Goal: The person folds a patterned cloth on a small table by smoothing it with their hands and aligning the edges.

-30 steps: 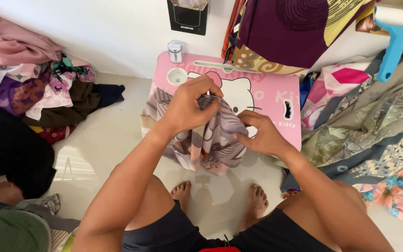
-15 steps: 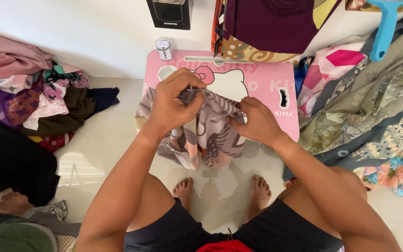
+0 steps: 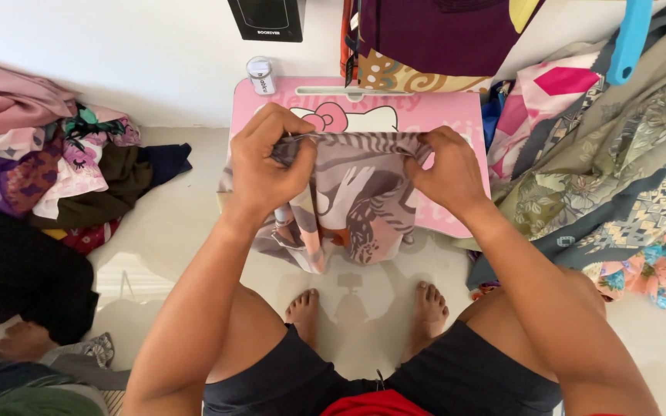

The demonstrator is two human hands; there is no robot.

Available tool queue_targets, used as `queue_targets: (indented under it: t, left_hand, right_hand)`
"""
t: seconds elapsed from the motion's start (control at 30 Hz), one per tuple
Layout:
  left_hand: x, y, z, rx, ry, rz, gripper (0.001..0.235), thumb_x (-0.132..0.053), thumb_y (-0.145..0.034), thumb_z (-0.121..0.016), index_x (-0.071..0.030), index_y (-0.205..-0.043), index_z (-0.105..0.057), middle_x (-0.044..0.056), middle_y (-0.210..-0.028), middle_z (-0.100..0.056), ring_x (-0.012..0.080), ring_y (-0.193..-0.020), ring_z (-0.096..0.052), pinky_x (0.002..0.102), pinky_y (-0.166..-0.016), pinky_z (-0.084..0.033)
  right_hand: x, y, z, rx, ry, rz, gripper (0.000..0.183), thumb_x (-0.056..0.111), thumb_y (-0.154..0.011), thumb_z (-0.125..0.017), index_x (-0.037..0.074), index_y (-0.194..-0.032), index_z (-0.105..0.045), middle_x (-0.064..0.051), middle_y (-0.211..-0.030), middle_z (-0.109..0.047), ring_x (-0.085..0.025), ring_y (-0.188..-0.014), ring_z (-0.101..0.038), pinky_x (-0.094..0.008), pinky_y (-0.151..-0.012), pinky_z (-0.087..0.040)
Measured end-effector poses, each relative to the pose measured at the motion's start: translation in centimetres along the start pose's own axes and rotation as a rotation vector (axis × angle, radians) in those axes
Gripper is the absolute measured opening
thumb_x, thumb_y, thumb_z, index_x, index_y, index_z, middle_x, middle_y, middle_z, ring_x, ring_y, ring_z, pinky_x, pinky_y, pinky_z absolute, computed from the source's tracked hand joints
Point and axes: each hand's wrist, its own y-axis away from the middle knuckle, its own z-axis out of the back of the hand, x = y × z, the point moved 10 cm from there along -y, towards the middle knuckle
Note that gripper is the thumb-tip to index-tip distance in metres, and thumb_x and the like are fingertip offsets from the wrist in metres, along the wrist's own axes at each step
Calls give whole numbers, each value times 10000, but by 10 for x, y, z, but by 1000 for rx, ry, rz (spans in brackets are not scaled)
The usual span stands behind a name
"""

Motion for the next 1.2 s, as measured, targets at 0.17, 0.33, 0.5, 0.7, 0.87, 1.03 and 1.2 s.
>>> queue_targets:
  t: [0.17, 0.33, 0.5, 0.7, 0.87, 1.03, 1.2]
  left_hand:
    - [11, -2, 8, -31, -32, 32, 133, 77, -800, -699, -22, -882, -735, 143, -737, -613, 283, -597, -549, 367, -578, -441]
    - [30, -1, 19, -41, -101, 100, 139, 59, -796, -710, -45, -882, -743, 115, -714, -606, 237, -584, -530, 339, -566, -427]
    - [40, 1, 18, -2, -82, 136, 131, 52, -792, -709, -48, -866, -751, 111, -690, -593, 220, -571, -512, 324, -555, -417]
    - [40, -1, 17, 84, 107, 180, 152, 40, -742, -681, -72, -814, -754, 86, -648, -565, 164, -577, -478, 300, -557, -405]
    - [42, -1, 19, 114, 184, 206, 138, 37, -714, -665, -48, -792, -741, 89, -624, -531, 137, -580, -466, 286, -547, -396]
    - [54, 3, 24, 71, 252, 250, 142, 59, -738, -646, -24, -802, -741, 71, -615, -518, 94, -619, -441, 256, -551, -385]
    - [58, 1, 37, -23, 291, 266, 120, 76, -764, -634, 18, -821, -721, 105, -668, -549, 97, -618, -451, 247, -554, -373]
  right_hand:
    - [-6, -3, 19, -91, -14, 68, 350, 156, -756, -850, 10, -1065, -773, -100, -929, -685, -293, -879, -711, -383, -759, -585]
    - [11, -5, 48, -59, -218, 171, 209, -17, -816, -749, 32, -1016, -785, -110, -944, -731, -299, -881, -733, -375, -804, -595]
    - [9, -6, 57, -6, -189, 249, 172, -18, -839, -689, 33, -978, -775, -130, -957, -745, -344, -895, -731, -419, -797, -584]
    - [14, -8, 82, -63, -243, 300, 169, -37, -894, -673, 37, -994, -789, -140, -1010, -766, -351, -940, -739, -408, -831, -571]
    - [15, -7, 103, -60, -355, 229, 163, -11, -936, -679, 68, -1006, -803, -131, -1013, -768, -282, -938, -738, -386, -851, -554]
    - [17, -4, 104, -39, -337, 243, 164, -31, -871, -749, 90, -963, -809, -111, -975, -772, -279, -914, -747, -367, -845, -557]
    - [25, -5, 105, -10, -358, 240, 144, -59, -841, -753, 62, -912, -786, -117, -918, -751, -257, -852, -726, -373, -811, -551]
